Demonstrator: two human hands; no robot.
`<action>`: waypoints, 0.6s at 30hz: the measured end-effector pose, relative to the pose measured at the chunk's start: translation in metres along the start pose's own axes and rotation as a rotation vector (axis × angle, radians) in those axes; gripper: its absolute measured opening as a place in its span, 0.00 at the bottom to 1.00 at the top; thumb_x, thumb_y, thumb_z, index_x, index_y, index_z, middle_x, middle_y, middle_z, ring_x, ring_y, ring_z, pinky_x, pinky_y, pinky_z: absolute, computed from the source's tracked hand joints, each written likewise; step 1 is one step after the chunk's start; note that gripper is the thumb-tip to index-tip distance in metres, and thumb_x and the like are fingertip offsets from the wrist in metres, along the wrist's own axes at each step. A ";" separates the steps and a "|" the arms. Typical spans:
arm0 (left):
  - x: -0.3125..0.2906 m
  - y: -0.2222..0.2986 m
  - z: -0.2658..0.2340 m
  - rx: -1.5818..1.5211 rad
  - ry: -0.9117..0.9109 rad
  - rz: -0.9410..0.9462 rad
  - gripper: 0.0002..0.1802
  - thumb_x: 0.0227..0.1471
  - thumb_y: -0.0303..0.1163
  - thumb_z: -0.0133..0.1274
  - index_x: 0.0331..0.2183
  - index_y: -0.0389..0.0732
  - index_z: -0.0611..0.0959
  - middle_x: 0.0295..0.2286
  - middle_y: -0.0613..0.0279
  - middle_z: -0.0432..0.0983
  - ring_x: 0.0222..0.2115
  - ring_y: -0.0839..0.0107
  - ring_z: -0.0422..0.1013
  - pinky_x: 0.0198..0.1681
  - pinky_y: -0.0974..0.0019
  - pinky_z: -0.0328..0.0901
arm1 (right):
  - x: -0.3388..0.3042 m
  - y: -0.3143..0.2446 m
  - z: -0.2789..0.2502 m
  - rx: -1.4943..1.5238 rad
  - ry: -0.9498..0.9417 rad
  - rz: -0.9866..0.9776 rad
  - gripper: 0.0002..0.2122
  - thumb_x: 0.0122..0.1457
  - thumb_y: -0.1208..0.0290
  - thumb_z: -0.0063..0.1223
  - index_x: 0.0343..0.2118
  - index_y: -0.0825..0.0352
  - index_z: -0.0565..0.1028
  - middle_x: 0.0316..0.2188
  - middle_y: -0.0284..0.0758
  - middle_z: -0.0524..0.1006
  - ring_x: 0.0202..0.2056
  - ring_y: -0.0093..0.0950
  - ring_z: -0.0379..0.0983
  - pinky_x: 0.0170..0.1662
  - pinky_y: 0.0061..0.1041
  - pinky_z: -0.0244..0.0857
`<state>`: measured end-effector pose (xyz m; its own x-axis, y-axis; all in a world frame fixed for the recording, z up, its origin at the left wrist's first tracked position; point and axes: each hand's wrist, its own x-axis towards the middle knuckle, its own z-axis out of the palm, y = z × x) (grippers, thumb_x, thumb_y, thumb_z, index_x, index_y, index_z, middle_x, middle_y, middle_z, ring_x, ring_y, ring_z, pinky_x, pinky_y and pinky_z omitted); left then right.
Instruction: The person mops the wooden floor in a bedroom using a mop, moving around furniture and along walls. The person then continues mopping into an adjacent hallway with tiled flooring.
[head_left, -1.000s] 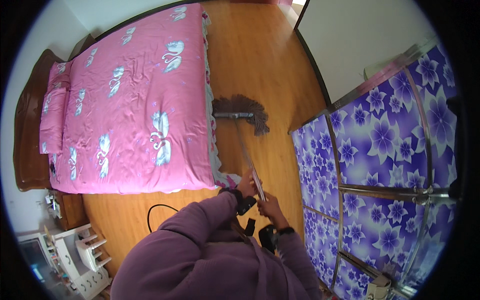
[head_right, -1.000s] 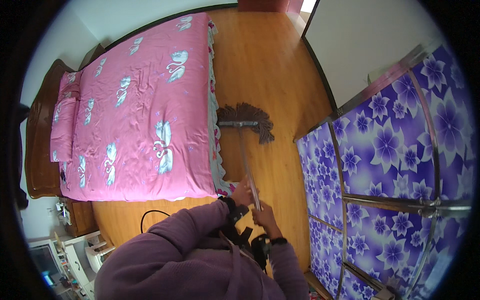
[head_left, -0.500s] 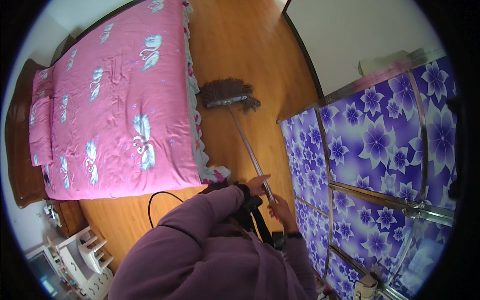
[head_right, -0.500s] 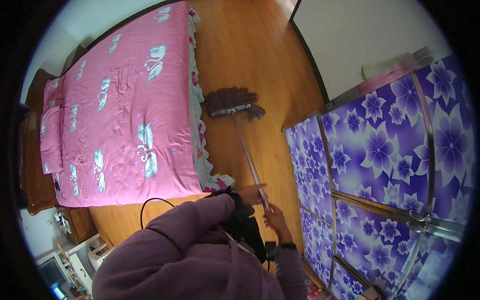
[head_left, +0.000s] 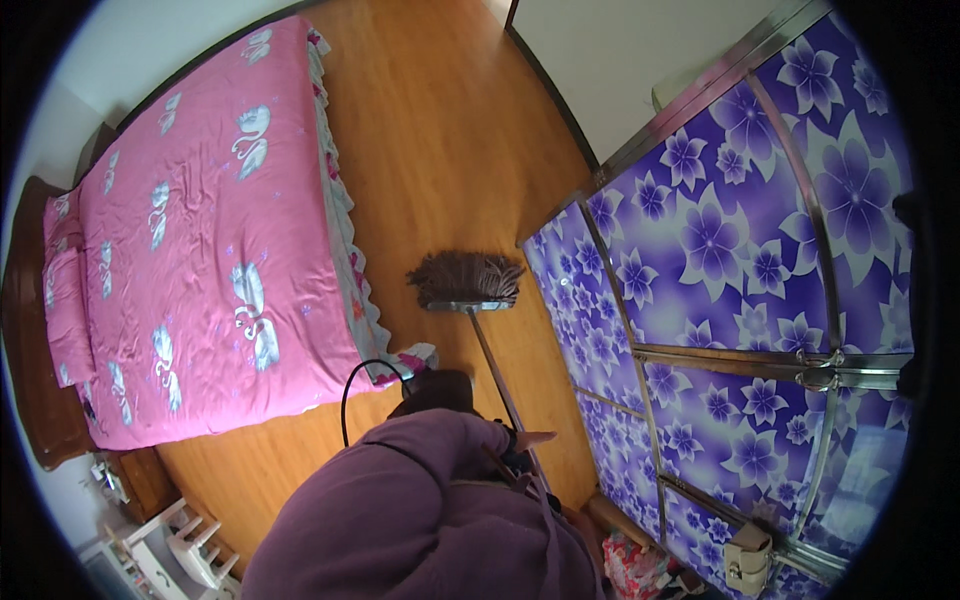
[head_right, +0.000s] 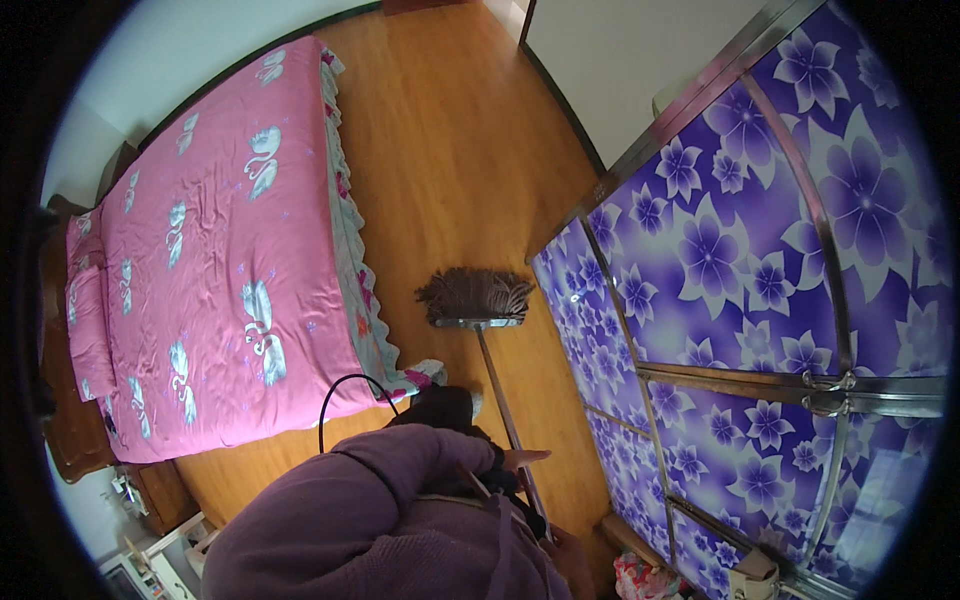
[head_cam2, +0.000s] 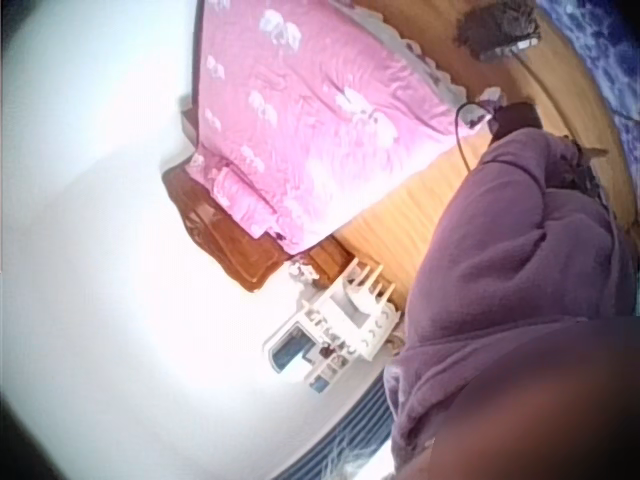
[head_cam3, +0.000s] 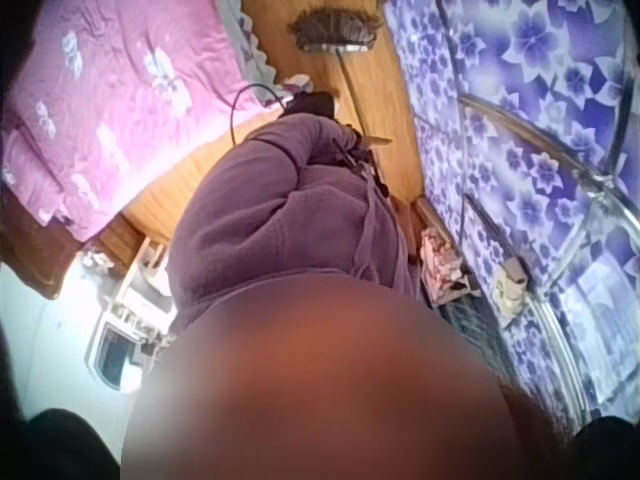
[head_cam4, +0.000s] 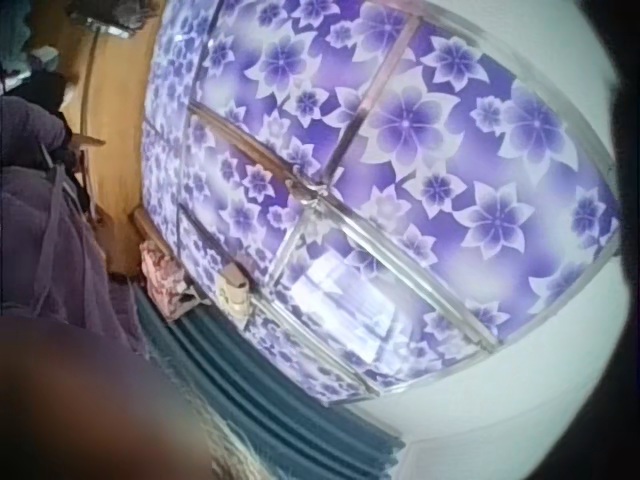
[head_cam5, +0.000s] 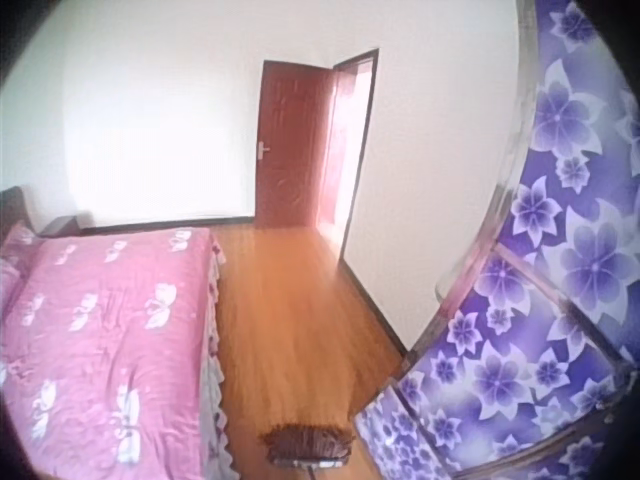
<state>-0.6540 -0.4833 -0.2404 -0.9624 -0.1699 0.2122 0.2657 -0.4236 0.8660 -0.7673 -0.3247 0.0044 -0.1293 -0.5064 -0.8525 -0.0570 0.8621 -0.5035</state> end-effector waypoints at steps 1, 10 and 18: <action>-0.002 0.010 -0.005 0.015 -0.034 -0.121 0.34 0.45 0.56 0.52 0.46 0.43 0.67 0.20 0.58 0.71 0.15 0.69 0.67 0.22 0.68 0.64 | 0.005 -0.005 -0.001 -0.009 0.000 0.009 0.14 0.52 0.75 0.50 0.43 0.67 0.71 0.21 0.31 0.73 0.20 0.19 0.68 0.24 0.18 0.64; 0.024 0.107 -0.096 -0.721 0.942 -0.814 0.31 0.39 0.63 0.53 0.16 0.43 0.71 0.12 0.61 0.65 0.09 0.69 0.61 0.11 0.65 0.55 | 0.108 -0.131 0.009 -0.268 0.008 -0.235 0.11 0.50 0.71 0.54 0.36 0.70 0.74 0.18 0.30 0.71 0.20 0.18 0.65 0.23 0.19 0.59; -0.009 0.209 -0.248 -0.903 1.157 -0.409 0.24 0.44 0.53 0.55 0.28 0.40 0.76 0.20 0.61 0.73 0.19 0.66 0.70 0.21 0.64 0.65 | 0.212 -0.293 0.073 -0.333 -0.071 -0.250 0.12 0.50 0.68 0.55 0.35 0.72 0.74 0.21 0.29 0.72 0.24 0.17 0.65 0.27 0.20 0.60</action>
<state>-0.5758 -0.7907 -0.1740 -0.5175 -0.3096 -0.7977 0.3580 -0.9251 0.1268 -0.7062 -0.6863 -0.0393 -0.0028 -0.6907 -0.7231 -0.3961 0.6647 -0.6334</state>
